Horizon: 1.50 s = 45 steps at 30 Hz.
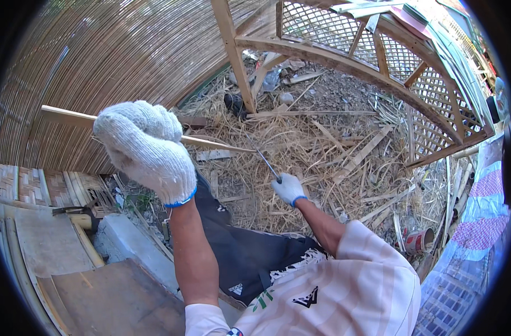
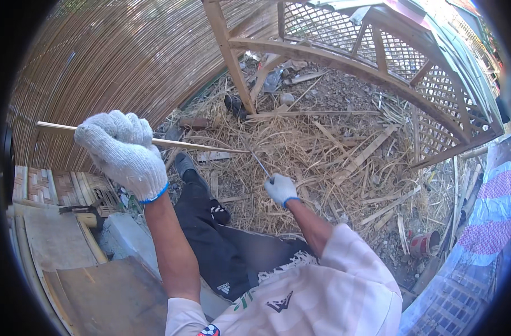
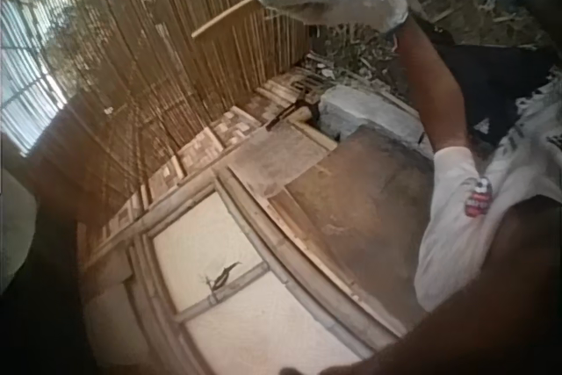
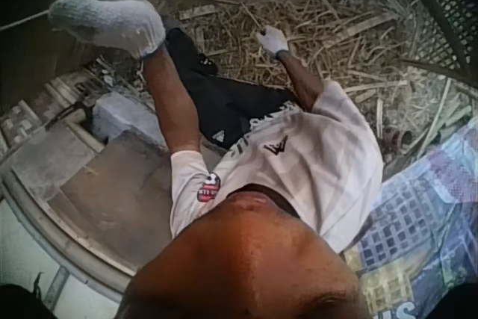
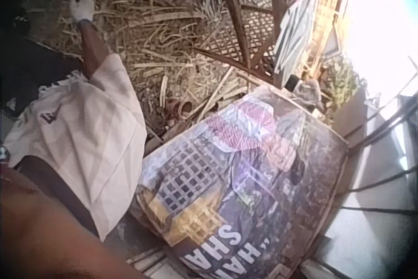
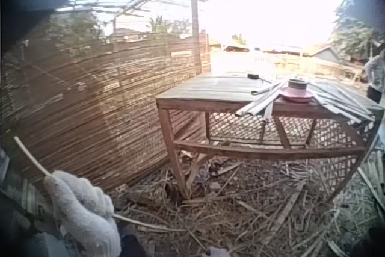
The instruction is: The person scrapes and trims bamboo strips using a large knife.
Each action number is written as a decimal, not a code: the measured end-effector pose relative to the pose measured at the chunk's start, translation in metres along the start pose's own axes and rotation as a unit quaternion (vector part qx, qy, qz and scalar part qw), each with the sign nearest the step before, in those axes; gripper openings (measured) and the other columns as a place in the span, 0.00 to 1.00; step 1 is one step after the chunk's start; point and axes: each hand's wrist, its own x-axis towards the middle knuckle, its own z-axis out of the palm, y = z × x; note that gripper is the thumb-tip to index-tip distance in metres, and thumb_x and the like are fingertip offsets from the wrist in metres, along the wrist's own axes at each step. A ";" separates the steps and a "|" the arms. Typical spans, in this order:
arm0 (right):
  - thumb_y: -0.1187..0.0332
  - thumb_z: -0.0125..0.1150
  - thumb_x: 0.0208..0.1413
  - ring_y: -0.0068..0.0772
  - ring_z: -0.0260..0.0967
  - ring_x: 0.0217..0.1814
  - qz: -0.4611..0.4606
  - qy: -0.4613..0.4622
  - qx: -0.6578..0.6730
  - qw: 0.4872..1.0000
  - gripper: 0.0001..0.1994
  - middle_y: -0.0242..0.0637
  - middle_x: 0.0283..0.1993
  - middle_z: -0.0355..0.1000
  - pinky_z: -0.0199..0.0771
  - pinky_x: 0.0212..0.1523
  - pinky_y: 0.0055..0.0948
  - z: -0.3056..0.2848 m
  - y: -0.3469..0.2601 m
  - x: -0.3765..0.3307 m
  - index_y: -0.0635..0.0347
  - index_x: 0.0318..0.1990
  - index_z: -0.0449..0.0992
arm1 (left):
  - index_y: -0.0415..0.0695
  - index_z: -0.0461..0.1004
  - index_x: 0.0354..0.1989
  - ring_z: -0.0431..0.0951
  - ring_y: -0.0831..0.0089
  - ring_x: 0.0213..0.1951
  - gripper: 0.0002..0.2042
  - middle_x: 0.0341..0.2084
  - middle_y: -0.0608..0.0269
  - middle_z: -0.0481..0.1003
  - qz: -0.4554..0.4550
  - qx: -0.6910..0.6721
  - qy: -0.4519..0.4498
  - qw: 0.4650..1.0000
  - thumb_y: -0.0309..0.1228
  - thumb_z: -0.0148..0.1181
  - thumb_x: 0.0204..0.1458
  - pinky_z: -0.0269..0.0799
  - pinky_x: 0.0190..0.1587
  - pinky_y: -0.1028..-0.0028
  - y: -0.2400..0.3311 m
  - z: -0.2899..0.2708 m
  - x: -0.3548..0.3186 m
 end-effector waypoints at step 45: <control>0.48 0.48 0.59 0.56 0.78 0.47 0.024 -0.104 -0.021 0.994 0.26 0.54 0.43 0.79 0.76 0.49 0.45 -0.028 0.049 -0.015 0.64 0.47 0.77 | 0.52 0.58 0.24 0.51 0.83 0.18 0.19 0.18 0.74 0.54 0.038 0.172 -0.002 0.984 0.44 0.46 0.70 0.49 0.20 0.78 -0.011 0.047 -0.024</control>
